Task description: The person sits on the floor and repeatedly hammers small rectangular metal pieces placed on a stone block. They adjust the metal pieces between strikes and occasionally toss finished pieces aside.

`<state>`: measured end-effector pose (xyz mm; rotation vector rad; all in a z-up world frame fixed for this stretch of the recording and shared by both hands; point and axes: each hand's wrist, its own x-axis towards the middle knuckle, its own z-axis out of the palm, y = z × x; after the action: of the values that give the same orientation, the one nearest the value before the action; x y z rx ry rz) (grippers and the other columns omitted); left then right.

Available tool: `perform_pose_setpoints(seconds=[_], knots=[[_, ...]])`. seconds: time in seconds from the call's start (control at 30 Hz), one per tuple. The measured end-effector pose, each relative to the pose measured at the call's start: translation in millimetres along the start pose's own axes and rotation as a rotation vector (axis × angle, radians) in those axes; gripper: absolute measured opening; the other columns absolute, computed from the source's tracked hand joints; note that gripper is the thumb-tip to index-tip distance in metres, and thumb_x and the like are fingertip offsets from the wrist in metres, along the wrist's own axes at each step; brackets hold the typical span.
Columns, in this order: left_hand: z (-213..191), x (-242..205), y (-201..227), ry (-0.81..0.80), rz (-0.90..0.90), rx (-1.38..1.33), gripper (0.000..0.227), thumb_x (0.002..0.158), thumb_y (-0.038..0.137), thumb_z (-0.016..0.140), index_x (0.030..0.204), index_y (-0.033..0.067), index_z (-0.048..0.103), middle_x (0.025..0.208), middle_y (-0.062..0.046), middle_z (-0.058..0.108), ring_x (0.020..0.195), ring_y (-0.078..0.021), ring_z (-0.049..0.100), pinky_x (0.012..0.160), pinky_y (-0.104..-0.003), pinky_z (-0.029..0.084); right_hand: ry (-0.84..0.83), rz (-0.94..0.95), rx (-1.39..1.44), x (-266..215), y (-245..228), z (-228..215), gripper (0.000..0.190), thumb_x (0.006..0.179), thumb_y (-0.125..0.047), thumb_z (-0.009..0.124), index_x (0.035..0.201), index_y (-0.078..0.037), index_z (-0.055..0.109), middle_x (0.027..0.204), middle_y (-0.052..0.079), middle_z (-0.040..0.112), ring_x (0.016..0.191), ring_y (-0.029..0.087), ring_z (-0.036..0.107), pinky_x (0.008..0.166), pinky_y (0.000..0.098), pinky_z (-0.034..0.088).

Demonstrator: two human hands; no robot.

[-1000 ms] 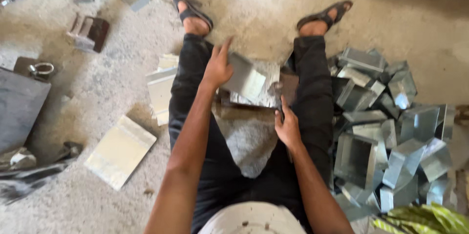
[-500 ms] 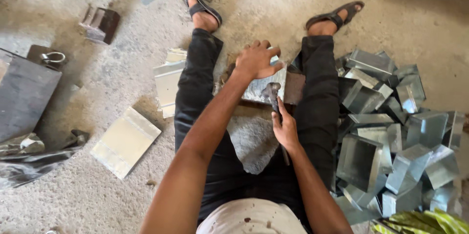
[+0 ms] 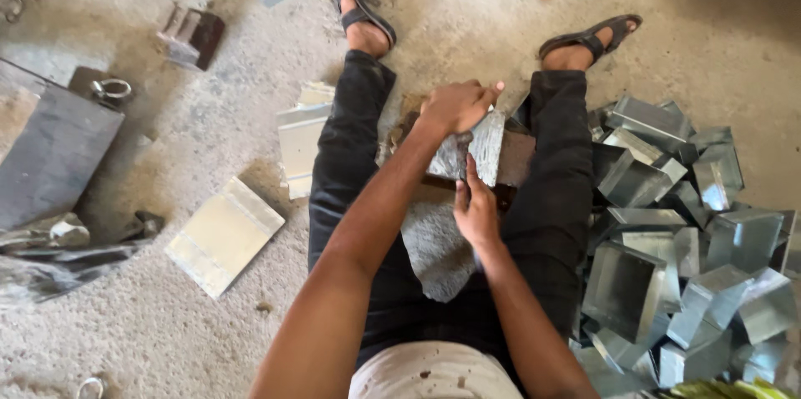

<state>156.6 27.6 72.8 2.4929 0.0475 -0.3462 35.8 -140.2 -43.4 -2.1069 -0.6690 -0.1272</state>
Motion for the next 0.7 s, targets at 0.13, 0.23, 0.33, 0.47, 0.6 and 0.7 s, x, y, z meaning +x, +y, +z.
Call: perform_pose_setpoints(seconds=[0.13,0.23,0.33,0.47,0.6,0.7], knots=[[1.3,1.8,0.1,-0.036,-0.068,0.035,0.079,0.106,0.066,0.018,0.117,0.0100,0.073,0.125,-0.015,0.072,0.120,-0.0375,0.067,0.107,-0.050,0.048,-0.169,0.087,-0.038,9.7,4.8,0.1,0.056,0.100,-0.006,0.059,0.154,-0.006,0.045,0.110,0.030,0.070,0.097,0.043,0.071,0.085,0.0452,0.056],[3.7,-1.0,2.5,0.036,0.007,0.037,0.078,0.102,0.065,0.017,0.117,0.0153,0.075,0.133,-0.011,0.066,0.123,-0.0376,0.062,0.109,-0.053,0.043,-0.090,0.070,-0.012,13.1,-0.5,1.6,0.055,0.100,-0.005,0.060,0.154,-0.005,0.045,0.108,0.031,0.070,0.097,0.045,0.071,0.085,0.0467,0.057],[5.8,-4.1,4.0,0.016,-0.019,0.014,0.073,0.099,0.066,0.018,0.125,0.0232,0.071,0.134,-0.009,0.063,0.124,-0.0371,0.059,0.108,-0.055,0.041,-0.027,0.034,0.001,10.4,2.0,8.8,0.056,0.100,-0.003,0.057,0.154,-0.003,0.043,0.108,0.032,0.069,0.096,0.046,0.070,0.083,0.0484,0.056],[-0.6,-6.5,8.1,0.019,0.034,0.040,0.069,0.097,0.068,0.021,0.133,0.0313,0.067,0.134,-0.011,0.062,0.123,-0.0370,0.060,0.106,-0.055,0.043,-0.143,0.218,-0.076,20.1,19.8,-1.3,0.053,0.100,-0.010,0.061,0.152,-0.010,0.050,0.100,0.032,0.069,0.093,0.047,0.070,0.078,0.0500,0.056],[-6.5,-19.2,14.5,-0.007,0.071,0.114,0.054,0.088,0.063,0.055,0.127,0.0268,0.065,0.133,-0.011,0.061,0.122,-0.0373,0.060,0.102,-0.054,0.046,0.110,-0.026,-0.023,1.3,27.4,9.4,0.053,0.103,-0.009,0.056,0.154,-0.004,0.044,0.109,0.032,0.067,0.094,0.048,0.068,0.078,0.0489,0.056],[1.3,-24.0,10.2,0.030,0.115,0.194,0.043,0.085,0.033,0.068,0.126,0.0250,0.065,0.130,-0.010,0.065,0.118,-0.0365,0.065,0.098,-0.052,0.051,-0.009,0.119,-0.059,-11.3,47.7,4.1,0.053,0.103,-0.015,0.060,0.155,-0.008,0.047,0.097,0.028,0.069,0.082,0.042,0.068,0.072,0.0460,0.055]])
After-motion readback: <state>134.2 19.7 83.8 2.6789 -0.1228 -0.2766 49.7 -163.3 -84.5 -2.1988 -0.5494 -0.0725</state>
